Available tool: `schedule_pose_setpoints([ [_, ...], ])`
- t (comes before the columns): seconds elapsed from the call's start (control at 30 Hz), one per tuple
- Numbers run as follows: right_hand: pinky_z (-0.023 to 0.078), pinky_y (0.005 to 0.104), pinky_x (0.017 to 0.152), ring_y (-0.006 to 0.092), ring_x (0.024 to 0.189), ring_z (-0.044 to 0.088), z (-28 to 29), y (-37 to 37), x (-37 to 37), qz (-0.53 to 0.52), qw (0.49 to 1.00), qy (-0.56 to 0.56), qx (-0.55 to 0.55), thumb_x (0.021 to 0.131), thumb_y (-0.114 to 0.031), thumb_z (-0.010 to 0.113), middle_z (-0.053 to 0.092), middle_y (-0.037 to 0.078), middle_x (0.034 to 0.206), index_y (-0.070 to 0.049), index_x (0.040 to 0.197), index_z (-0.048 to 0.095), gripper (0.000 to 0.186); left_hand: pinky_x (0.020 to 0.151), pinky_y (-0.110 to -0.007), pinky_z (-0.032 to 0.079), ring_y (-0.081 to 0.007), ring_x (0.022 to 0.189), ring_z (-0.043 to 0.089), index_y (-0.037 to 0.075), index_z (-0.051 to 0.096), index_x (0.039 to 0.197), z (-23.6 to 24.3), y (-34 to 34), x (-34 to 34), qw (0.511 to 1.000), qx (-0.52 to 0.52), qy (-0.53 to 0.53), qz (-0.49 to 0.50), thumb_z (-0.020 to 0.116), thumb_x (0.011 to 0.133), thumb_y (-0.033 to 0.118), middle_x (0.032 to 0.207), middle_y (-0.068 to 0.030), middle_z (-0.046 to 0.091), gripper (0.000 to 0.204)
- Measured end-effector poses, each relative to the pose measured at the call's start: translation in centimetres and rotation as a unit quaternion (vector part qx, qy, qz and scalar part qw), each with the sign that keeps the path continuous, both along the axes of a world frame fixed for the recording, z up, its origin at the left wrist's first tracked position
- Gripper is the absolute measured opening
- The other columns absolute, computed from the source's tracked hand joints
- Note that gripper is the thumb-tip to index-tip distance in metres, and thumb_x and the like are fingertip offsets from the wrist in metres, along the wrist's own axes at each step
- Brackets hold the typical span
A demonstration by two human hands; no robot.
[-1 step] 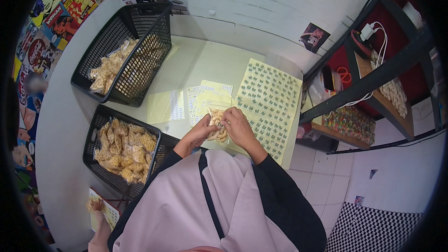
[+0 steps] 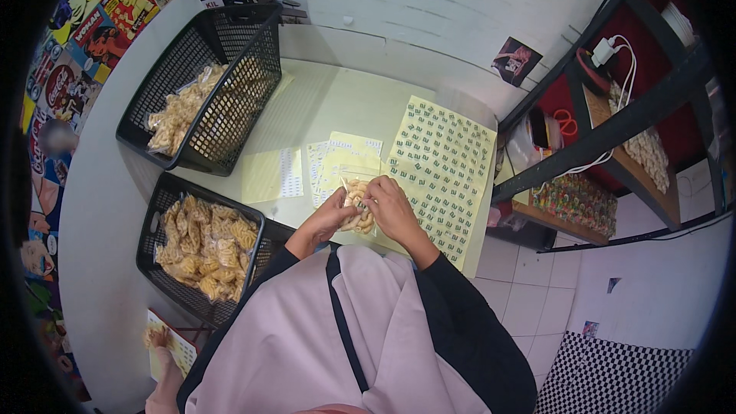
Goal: The person applies adhesive labels to small plastic bags containing snacks, taking bags from a basket and placing labeled bags onto a table.
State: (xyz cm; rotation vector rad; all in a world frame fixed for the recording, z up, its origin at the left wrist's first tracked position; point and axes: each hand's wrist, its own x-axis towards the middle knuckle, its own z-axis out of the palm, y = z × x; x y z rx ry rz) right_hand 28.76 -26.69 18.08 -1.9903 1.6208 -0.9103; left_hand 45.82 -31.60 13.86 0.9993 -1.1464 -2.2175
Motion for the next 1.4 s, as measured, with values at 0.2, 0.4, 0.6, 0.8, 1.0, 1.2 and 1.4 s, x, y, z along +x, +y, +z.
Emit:
schedule_pose_setpoints([
  [0.2,0.04,0.0395,0.082,0.0293,0.096,0.051,0.3,-0.4,-0.1,0.009,1.0,0.014,0.005,0.081,-0.012,0.063,0.053,0.009,0.098,-0.004,0.089,0.057,0.012,0.082,-0.028,0.05,-0.0187,0.103,0.057,-0.002,0.033,0.13,0.3,-0.2,-0.1,1.0,0.003,0.007,-0.003,0.061,0.083,0.002,0.117,-0.0139,0.052,0.054],
  [0.4,0.04,0.0392,0.082,0.0287,0.096,0.05,0.9,-0.9,0.1,0.014,0.998,0.054,-0.017,0.081,-0.012,0.062,0.053,0.008,0.098,-0.004,0.088,0.057,0.011,0.085,-0.029,0.049,-0.0184,0.106,0.056,-0.003,0.033,0.13,0.6,-0.6,-0.1,0.999,-0.029,0.012,-0.019,0.061,0.083,0.003,0.119,-0.0142,0.05,0.055],
  [0.6,0.04,0.0384,0.084,0.0303,0.096,0.05,1.3,-0.6,0.4,-0.013,0.999,0.05,0.006,0.08,-0.009,0.065,0.052,0.01,0.095,-0.003,0.085,0.056,0.011,0.087,-0.028,0.047,-0.0166,0.108,0.054,-0.002,0.033,0.133,1.0,-0.2,-0.5,1.0,-0.013,-0.003,-0.008,0.059,0.082,0.001,0.122,-0.0118,0.05,0.057],
  [0.8,0.04,0.0386,0.082,0.0279,0.096,0.051,0.3,-0.3,0.8,-0.088,0.994,0.036,0.045,0.074,-0.013,0.069,0.054,0.008,0.098,-0.004,0.086,0.06,0.017,0.087,-0.029,0.049,-0.0187,0.107,0.054,-0.001,0.034,0.131,-1.1,0.0,-0.6,0.999,-0.049,0.017,0.017,0.06,0.081,0.0,0.12,-0.013,0.05,0.057],
  [1.0,0.043,0.0342,0.087,0.0228,0.104,0.052,-9.5,-2.0,-0.2,-0.247,0.894,-0.356,0.117,0.083,-0.02,0.067,0.053,0.011,0.105,-0.002,0.108,0.054,0.034,0.085,-0.029,0.049,-0.0196,0.104,0.055,-0.001,0.037,0.127,-2.1,-0.2,-1.4,0.996,0.063,0.041,0.052,0.057,0.081,-0.001,0.116,-0.0133,0.052,0.05],
  [1.2,0.045,0.0266,0.082,0.017,0.099,0.054,-7.3,-1.3,1.7,-0.168,0.868,-0.396,0.248,0.092,-0.029,0.059,0.053,0.012,0.112,0.003,0.117,0.046,0.043,0.083,-0.028,0.047,-0.0171,0.1,0.055,0.0,0.042,0.122,-3.1,-0.1,-1.3,0.99,0.045,0.031,0.13,0.053,0.092,0.014,0.111,-0.0109,0.055,0.035],
  [1.4,0.045,0.0253,0.077,0.0138,0.094,0.055,-9.1,-1.0,1.8,-0.061,0.882,-0.356,0.303,0.092,-0.025,0.06,0.057,0.01,0.106,0.005,0.122,0.044,0.046,0.074,-0.025,0.045,-0.012,0.091,0.053,0.0,0.048,0.11,-6.0,0.4,-0.9,0.985,-0.055,-0.055,0.157,0.052,0.095,0.026,0.105,-0.0081,0.056,0.03],
])
